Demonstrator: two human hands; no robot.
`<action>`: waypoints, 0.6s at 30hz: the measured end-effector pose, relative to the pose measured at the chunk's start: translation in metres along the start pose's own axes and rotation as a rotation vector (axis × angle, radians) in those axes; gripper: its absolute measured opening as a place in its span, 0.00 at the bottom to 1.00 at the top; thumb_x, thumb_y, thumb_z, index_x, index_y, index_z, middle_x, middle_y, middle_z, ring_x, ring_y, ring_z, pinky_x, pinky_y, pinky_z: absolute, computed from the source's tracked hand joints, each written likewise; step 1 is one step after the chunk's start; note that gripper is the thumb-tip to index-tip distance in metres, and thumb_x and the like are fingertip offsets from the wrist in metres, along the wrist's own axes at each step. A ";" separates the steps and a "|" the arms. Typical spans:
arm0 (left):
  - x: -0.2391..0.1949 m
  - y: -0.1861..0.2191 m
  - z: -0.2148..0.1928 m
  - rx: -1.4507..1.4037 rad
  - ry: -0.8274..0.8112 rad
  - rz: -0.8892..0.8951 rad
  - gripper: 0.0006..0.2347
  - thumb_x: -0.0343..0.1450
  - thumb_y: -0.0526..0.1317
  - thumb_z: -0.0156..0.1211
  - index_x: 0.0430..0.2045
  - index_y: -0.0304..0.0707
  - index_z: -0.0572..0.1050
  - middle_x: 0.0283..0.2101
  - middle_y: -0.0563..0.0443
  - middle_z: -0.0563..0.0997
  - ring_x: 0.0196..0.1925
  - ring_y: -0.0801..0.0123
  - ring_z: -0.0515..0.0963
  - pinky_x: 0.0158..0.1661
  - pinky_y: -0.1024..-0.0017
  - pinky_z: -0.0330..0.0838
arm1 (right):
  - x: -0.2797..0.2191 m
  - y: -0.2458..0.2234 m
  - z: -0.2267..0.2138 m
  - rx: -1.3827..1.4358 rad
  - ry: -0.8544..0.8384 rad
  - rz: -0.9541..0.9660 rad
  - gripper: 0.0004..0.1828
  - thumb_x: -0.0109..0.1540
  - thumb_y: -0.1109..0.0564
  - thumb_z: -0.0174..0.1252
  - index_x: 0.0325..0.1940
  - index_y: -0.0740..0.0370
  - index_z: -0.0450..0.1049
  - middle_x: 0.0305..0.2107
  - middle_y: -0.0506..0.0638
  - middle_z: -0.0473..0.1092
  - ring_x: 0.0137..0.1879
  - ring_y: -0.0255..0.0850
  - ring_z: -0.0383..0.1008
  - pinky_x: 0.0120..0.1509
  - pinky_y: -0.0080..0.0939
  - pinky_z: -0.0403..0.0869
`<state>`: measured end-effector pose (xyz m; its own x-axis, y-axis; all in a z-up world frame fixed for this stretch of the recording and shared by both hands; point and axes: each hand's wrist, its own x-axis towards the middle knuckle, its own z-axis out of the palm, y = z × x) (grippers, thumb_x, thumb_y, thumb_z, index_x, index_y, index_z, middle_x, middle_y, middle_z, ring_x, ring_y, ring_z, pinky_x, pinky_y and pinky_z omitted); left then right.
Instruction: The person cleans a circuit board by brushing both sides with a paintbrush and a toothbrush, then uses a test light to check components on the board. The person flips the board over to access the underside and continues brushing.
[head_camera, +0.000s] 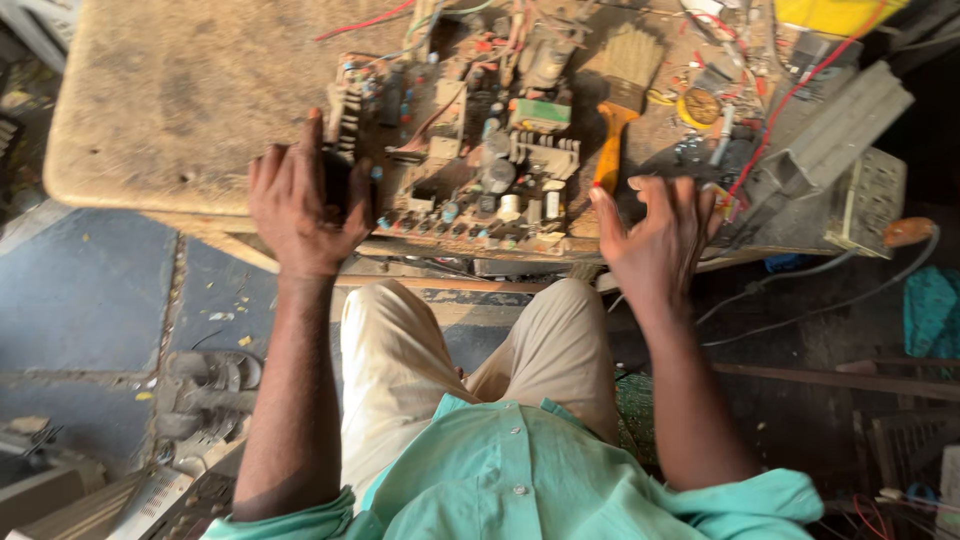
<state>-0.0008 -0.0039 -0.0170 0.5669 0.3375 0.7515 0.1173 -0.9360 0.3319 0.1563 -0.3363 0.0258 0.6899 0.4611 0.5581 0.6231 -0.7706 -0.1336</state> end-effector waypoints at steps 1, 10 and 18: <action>0.000 -0.001 0.001 -0.013 0.006 -0.004 0.27 0.74 0.44 0.69 0.64 0.25 0.70 0.38 0.42 0.77 0.41 0.52 0.74 0.46 0.57 0.66 | 0.009 0.001 0.002 -0.049 -0.034 -0.034 0.20 0.61 0.44 0.74 0.40 0.61 0.77 0.38 0.57 0.69 0.49 0.58 0.68 0.55 0.63 0.63; -0.002 0.002 -0.002 -0.090 0.042 -0.025 0.23 0.75 0.43 0.69 0.60 0.25 0.71 0.40 0.45 0.80 0.41 0.56 0.76 0.46 0.60 0.68 | 0.059 0.023 -0.030 0.312 0.278 -0.017 0.09 0.65 0.66 0.61 0.48 0.64 0.70 0.41 0.53 0.70 0.47 0.42 0.72 0.60 0.46 0.72; 0.001 0.004 0.000 -0.025 0.067 -0.010 0.22 0.75 0.43 0.69 0.58 0.26 0.73 0.40 0.46 0.80 0.41 0.57 0.76 0.45 0.61 0.68 | 0.119 0.010 -0.018 0.169 0.212 -0.348 0.12 0.61 0.68 0.70 0.44 0.68 0.74 0.38 0.54 0.73 0.45 0.45 0.74 0.49 0.44 0.72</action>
<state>0.0001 -0.0077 -0.0150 0.5095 0.3536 0.7845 0.1018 -0.9300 0.3531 0.2377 -0.2972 0.1059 0.3487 0.5665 0.7466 0.8685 -0.4948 -0.0302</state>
